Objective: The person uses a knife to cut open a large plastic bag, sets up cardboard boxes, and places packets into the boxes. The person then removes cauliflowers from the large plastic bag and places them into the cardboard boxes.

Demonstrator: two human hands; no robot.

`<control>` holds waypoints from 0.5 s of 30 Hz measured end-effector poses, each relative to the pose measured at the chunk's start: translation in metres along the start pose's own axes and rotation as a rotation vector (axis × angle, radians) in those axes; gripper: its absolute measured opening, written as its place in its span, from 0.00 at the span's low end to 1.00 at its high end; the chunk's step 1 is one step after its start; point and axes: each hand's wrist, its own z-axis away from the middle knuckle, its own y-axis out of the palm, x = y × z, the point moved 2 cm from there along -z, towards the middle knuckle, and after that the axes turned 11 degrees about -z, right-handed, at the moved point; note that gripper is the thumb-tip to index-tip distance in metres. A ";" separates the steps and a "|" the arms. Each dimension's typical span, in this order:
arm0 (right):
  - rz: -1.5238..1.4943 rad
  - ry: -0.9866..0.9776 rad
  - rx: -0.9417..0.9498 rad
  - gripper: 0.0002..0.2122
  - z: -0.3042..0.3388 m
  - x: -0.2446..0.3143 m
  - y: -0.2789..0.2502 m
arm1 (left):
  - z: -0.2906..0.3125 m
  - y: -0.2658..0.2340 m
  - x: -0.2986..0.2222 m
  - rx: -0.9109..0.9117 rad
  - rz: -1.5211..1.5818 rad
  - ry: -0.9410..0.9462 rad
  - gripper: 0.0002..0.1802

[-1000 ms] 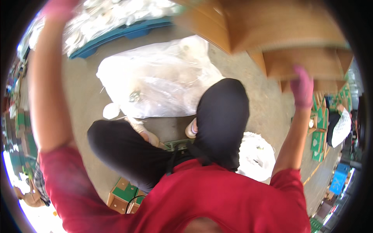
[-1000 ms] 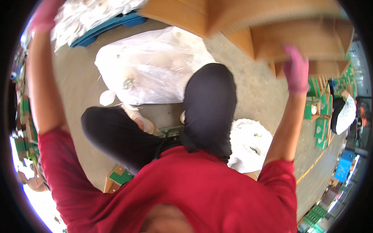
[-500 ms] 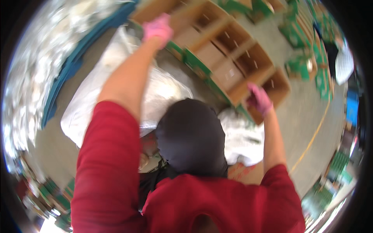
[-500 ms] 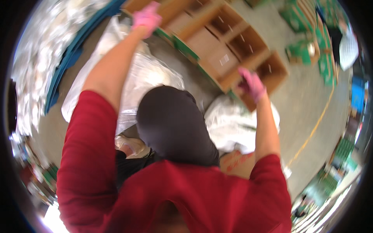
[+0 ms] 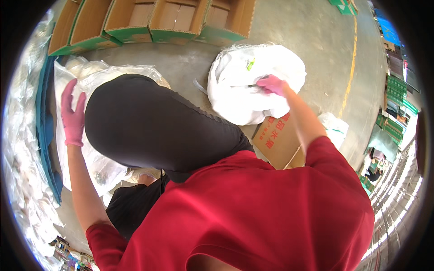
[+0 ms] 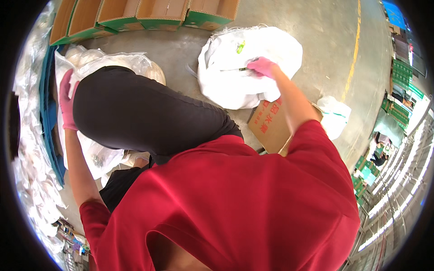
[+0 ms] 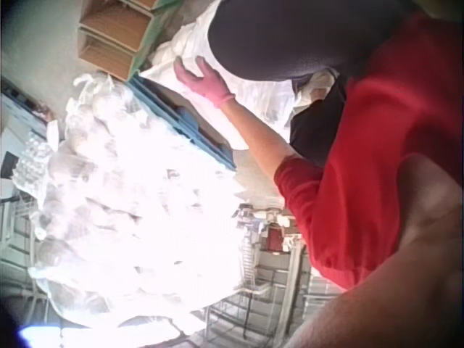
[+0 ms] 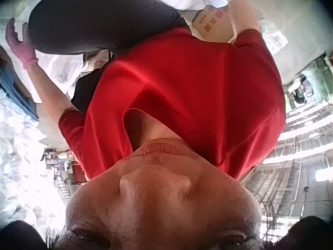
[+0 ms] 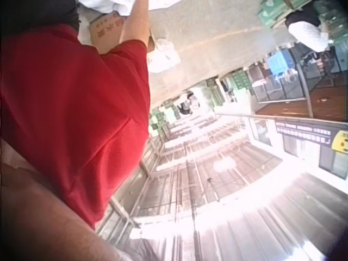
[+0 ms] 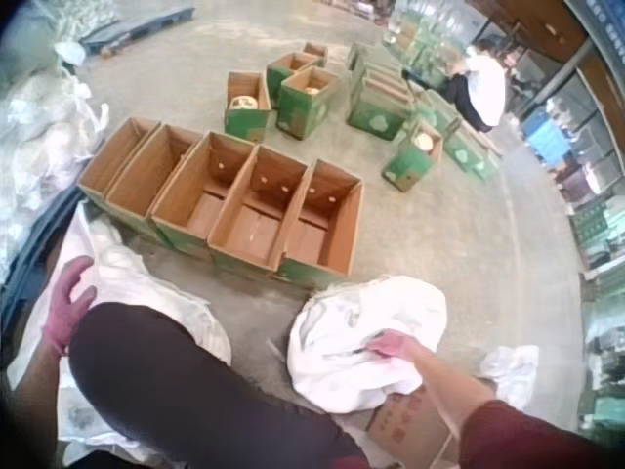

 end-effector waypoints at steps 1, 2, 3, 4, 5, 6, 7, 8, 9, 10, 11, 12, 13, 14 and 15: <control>0.322 0.031 -0.332 0.16 -0.019 0.000 0.024 | 0.013 -0.007 -0.005 0.041 0.017 -0.039 0.24; 0.658 0.021 -0.515 0.25 -0.027 0.004 0.052 | 0.024 -0.014 -0.011 0.043 0.007 -0.054 0.25; 0.888 0.024 -0.581 0.32 -0.036 -0.009 0.077 | 0.031 -0.017 -0.017 0.043 0.010 -0.058 0.25; 1.012 0.240 -0.352 0.40 -0.043 -0.006 0.104 | 0.039 -0.021 -0.015 0.087 0.046 -0.093 0.26; 1.136 0.230 -0.258 0.43 -0.063 -0.042 0.108 | 0.035 -0.016 -0.022 0.136 0.137 -0.096 0.27; 1.002 0.175 -0.255 0.42 -0.078 -0.077 0.094 | 0.034 -0.015 -0.036 0.166 0.158 -0.047 0.27; 0.877 0.100 -0.225 0.42 -0.076 -0.075 0.097 | 0.038 -0.018 -0.047 0.181 0.159 -0.014 0.28; 0.916 0.158 -0.258 0.41 -0.070 -0.077 0.093 | 0.045 -0.020 -0.052 0.187 0.106 -0.003 0.28; 0.976 0.176 -0.266 0.41 -0.049 -0.037 0.109 | 0.062 -0.031 -0.051 0.172 0.025 -0.022 0.28; 1.039 0.205 -0.282 0.40 -0.016 0.010 0.122 | 0.079 -0.039 -0.049 0.167 -0.043 -0.045 0.28; 0.940 0.197 -0.369 0.42 -0.010 0.012 0.107 | 0.080 -0.036 -0.052 0.174 -0.030 -0.049 0.27; 0.846 0.106 -0.511 0.44 -0.017 0.004 0.094 | 0.082 -0.036 -0.058 0.185 -0.026 -0.054 0.27; 0.753 0.010 -0.643 0.45 -0.024 0.003 0.089 | 0.086 -0.038 -0.060 0.192 -0.028 -0.070 0.27; 0.608 -0.013 -0.670 0.44 -0.033 0.001 0.087 | 0.092 -0.040 -0.061 0.197 -0.026 -0.092 0.27; 0.403 -0.049 -0.655 0.37 -0.043 -0.002 0.092 | 0.096 -0.041 -0.061 0.198 -0.024 -0.112 0.27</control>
